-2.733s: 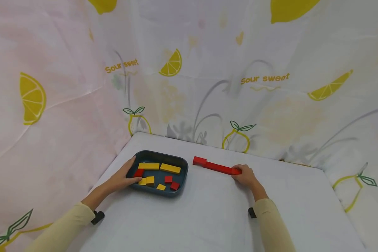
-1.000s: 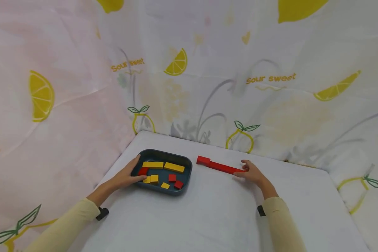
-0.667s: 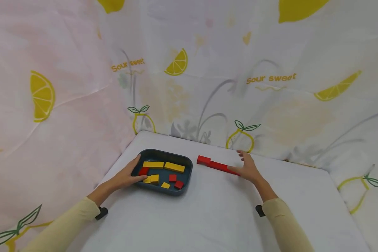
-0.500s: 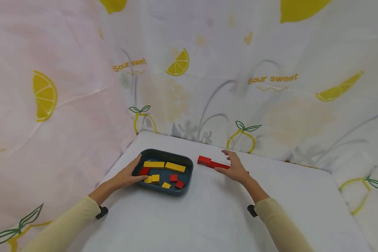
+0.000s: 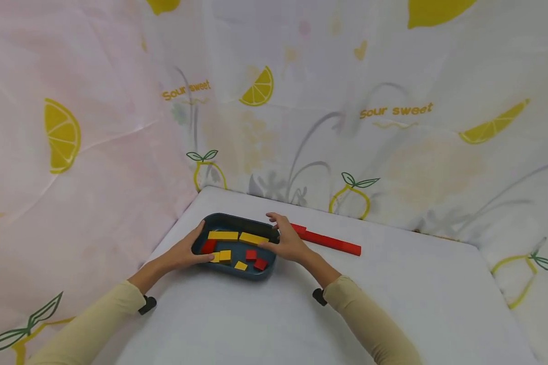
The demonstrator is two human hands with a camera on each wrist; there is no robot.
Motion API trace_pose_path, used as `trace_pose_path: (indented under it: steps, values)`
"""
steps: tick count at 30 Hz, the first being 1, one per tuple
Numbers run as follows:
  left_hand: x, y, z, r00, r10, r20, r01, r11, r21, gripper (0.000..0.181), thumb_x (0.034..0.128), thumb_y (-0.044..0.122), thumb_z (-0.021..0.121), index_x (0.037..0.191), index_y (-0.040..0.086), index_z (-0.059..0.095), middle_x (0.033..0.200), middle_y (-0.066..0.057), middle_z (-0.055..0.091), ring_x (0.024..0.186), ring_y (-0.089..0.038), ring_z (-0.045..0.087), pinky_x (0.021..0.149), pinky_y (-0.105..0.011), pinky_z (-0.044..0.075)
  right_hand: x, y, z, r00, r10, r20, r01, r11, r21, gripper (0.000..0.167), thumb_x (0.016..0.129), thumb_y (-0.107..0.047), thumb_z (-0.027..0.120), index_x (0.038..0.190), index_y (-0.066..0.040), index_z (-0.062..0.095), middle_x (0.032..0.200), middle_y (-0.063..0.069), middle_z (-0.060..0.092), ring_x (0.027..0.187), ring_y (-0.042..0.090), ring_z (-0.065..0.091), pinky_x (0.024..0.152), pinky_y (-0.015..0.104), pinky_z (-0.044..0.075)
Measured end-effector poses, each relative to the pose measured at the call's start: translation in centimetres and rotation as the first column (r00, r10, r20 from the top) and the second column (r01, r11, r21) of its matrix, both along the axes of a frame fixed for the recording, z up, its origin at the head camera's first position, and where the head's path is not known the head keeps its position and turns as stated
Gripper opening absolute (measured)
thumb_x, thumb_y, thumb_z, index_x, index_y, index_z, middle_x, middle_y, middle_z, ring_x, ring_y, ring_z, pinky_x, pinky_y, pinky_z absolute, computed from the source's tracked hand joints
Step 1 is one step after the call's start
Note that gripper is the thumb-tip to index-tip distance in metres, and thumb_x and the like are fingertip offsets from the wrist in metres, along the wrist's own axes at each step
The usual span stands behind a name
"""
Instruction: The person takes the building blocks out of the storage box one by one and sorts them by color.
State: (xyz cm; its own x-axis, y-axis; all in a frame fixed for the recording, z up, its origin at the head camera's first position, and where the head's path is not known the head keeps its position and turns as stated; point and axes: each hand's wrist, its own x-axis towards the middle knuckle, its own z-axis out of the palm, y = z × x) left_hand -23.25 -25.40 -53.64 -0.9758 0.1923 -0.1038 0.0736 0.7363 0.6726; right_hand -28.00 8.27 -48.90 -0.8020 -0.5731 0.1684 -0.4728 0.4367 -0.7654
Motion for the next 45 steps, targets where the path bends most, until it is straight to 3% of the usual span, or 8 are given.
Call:
trace_pose_path:
  steps: [4,9,18,27,31,35,41,45]
  values:
    - [0.0,0.0,0.1,1.000,0.005,0.006,-0.005,1.000,0.001,0.121,0.0781,0.058,0.075,0.160,0.010,-0.001,0.165,-0.021,0.010,0.149,-0.042,0.020,0.118,-0.064,0.021,0.3,-2.1,-0.1,1.000,0.018,0.011,-0.018,1.000,-0.024,0.078,0.086,-0.027,0.078,0.149,-0.015,0.034,0.147,0.019,0.041,0.122,0.031,0.051,0.096,0.049,0.053]
    - [-0.2,0.1,0.3,1.000,0.011,0.012,-0.011,1.000,0.008,0.121,0.0783,0.059,0.074,0.160,0.011,-0.001,0.165,-0.021,0.010,0.147,-0.041,0.023,0.117,-0.065,0.022,0.7,-5.2,-0.4,0.998,-0.012,0.064,0.017,0.998,-0.068,0.076,0.086,-0.029,0.078,0.148,-0.014,0.037,0.144,0.014,0.044,0.123,0.029,0.052,0.097,0.045,0.053]
    - [0.2,-0.2,-0.2,1.000,0.004,-0.003,-0.004,1.000,0.024,0.121,0.0794,0.057,0.075,0.159,0.008,-0.002,0.165,-0.021,0.011,0.149,-0.042,0.021,0.117,-0.064,0.023,1.8,-10.6,-2.6,0.997,-0.058,-0.044,0.050,0.985,-0.163,0.069,0.087,-0.020,0.077,0.144,-0.005,0.043,0.140,0.020,0.043,0.120,0.037,0.053,0.093,0.049,0.054]
    - [0.0,-0.2,-0.3,0.999,-0.040,-0.031,0.043,0.995,0.085,0.121,0.0801,0.054,0.076,0.159,0.006,-0.002,0.164,-0.022,0.015,0.145,-0.040,0.030,0.115,-0.061,0.030,1.8,-14.3,-3.9,0.994,-0.100,0.036,0.102,0.993,-0.066,0.067,0.085,-0.027,0.079,0.143,-0.014,0.047,0.143,0.013,0.042,0.122,0.032,0.053,0.101,0.038,0.051]
    - [-0.1,0.0,-0.1,0.998,-0.042,-0.042,0.045,0.996,0.079,0.122,0.0793,0.055,0.076,0.159,0.006,-0.001,0.163,-0.022,0.015,0.142,-0.039,0.033,0.114,-0.060,0.032,1.5,-14.7,-3.9,0.992,-0.106,0.073,0.110,0.993,-0.048,0.067,0.084,-0.026,0.080,0.143,-0.017,0.048,0.144,0.013,0.042,0.123,0.032,0.053,0.101,0.041,0.051]
    - [-0.2,0.1,-0.1,0.996,-0.066,-0.062,0.069,0.997,0.042,0.124,0.0784,0.058,0.076,0.158,0.003,-0.002,0.164,-0.023,0.012,0.146,-0.041,0.028,0.115,-0.061,0.030,1.4,-14.6,-4.0,0.994,-0.093,0.055,0.091,0.996,0.025,0.066,0.082,-0.025,0.082,0.140,-0.014,0.052,0.140,0.011,0.048,0.121,0.028,0.055,0.102,0.040,0.050]
    - [-1.0,-0.4,0.6,0.983,-0.118,-0.138,0.114,0.993,-0.037,0.127,0.0738,0.054,0.081,0.156,-0.005,0.004,0.162,-0.029,0.013,0.146,-0.046,0.025,0.114,-0.064,0.030,1.1,-15.0,-4.1,1.000,0.006,0.015,-0.009,0.989,0.148,0.058,0.085,-0.020,0.077,0.138,-0.010,0.055,0.135,0.010,0.056,0.119,0.021,0.056,0.103,0.032,0.049]
    - [-1.7,-0.5,1.4,0.987,-0.142,-0.073,0.133,0.984,-0.115,0.133,0.0688,0.062,0.081,0.157,-0.003,0.005,0.161,-0.031,0.005,0.144,-0.052,0.023,0.109,-0.068,0.032,1.0,-15.1,-4.3,0.999,-0.001,0.046,-0.007,0.984,0.176,0.055,0.085,-0.018,0.077,0.135,-0.009,0.058,0.132,0.010,0.057,0.113,0.020,0.057,0.099,0.029,0.051]
